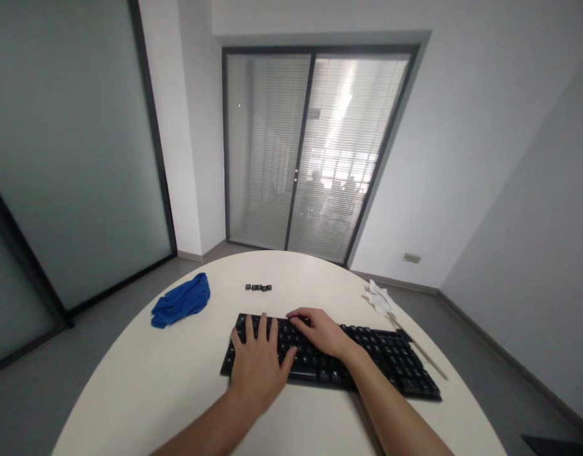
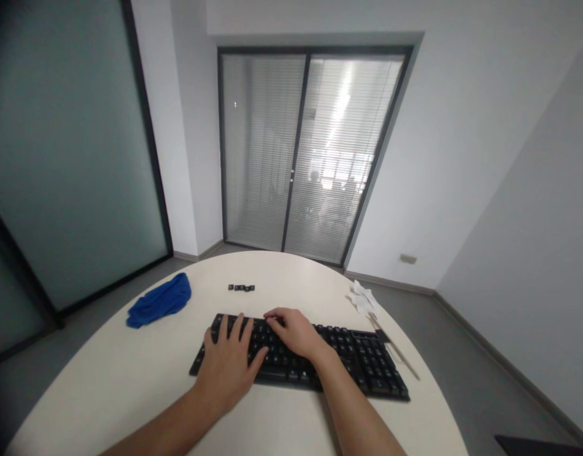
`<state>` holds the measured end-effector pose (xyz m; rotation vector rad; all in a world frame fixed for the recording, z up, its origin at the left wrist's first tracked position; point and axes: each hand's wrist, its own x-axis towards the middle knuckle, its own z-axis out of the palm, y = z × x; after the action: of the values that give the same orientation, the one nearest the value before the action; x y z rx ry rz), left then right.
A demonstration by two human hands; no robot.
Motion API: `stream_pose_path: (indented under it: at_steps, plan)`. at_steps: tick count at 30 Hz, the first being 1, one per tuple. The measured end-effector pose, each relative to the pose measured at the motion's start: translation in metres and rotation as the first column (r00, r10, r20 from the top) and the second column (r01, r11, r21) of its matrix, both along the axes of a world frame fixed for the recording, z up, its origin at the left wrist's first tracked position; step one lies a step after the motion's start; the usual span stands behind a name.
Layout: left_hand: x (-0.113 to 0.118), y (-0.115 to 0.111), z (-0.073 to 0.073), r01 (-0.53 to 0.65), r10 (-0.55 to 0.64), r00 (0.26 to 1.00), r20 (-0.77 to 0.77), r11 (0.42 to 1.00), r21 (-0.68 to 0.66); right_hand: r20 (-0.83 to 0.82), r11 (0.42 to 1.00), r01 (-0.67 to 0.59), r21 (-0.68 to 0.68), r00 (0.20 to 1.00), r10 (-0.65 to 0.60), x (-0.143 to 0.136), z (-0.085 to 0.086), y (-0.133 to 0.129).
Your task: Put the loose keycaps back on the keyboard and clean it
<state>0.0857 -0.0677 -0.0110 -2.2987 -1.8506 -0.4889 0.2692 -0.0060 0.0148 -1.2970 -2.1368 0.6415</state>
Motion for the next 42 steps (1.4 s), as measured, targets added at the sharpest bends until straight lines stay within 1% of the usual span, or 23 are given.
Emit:
stream_pose_path:
  at_steps: [6,10,14,16,20,23,26,29,34,38,40,42]
  plan:
    - [0.0,-0.002,0.005,-0.005,0.005,1.0,-0.008,1.0,-0.029,-0.006,0.999,-0.029,0.031,1.0,0.029,0.003,-0.003,0.002]
    - [0.0,-0.001,0.003,-0.002,0.002,1.0,-0.01,1.0,-0.011,-0.028,0.999,-0.041,0.024,0.999,0.041,0.002,-0.001,0.001]
    - [0.0,0.0,0.0,-0.004,0.004,1.0,-0.008,1.0,0.0,-0.009,0.996,-0.065,0.058,0.998,0.065,0.001,-0.001,0.001]
    - [0.0,-0.001,0.001,-0.003,0.003,1.0,-0.007,1.0,-0.011,-0.014,0.998,-0.035,0.057,0.999,0.036,0.002,-0.003,0.002]
    - [0.0,-0.001,0.003,-0.006,0.006,1.0,-0.008,0.999,-0.032,-0.059,0.995,0.092,0.031,0.994,-0.09,0.003,-0.011,0.007]
    - [0.0,-0.001,0.005,-0.008,0.007,1.0,-0.015,1.0,-0.028,-0.082,0.993,0.117,0.032,0.99,-0.114,0.003,-0.012,0.009]
    - [0.0,-0.001,0.005,-0.006,0.006,1.0,-0.019,1.0,-0.029,-0.09,0.994,0.088,0.067,0.993,-0.082,0.002,-0.011,0.009]
    - [0.001,-0.002,0.005,-0.01,0.009,1.0,-0.015,1.0,-0.028,-0.06,0.993,0.071,0.098,0.996,-0.066,0.002,-0.009,0.007]
    - [0.001,-0.002,0.006,-0.007,0.007,1.0,-0.008,0.999,-0.04,0.011,0.997,0.046,0.06,0.999,-0.047,0.01,-0.004,0.006]
    - [0.0,-0.002,0.005,-0.006,0.006,1.0,-0.002,0.999,-0.033,-0.005,0.998,0.003,0.067,1.0,-0.002,0.012,-0.001,0.005]
    - [0.0,-0.001,0.004,-0.007,0.007,1.0,-0.001,1.0,-0.029,-0.017,0.997,0.007,0.08,1.0,-0.005,0.008,-0.001,0.005]
    - [0.0,-0.001,0.003,-0.009,0.009,1.0,-0.001,1.0,-0.029,-0.009,0.995,0.035,0.095,0.999,-0.034,0.002,-0.002,0.005]
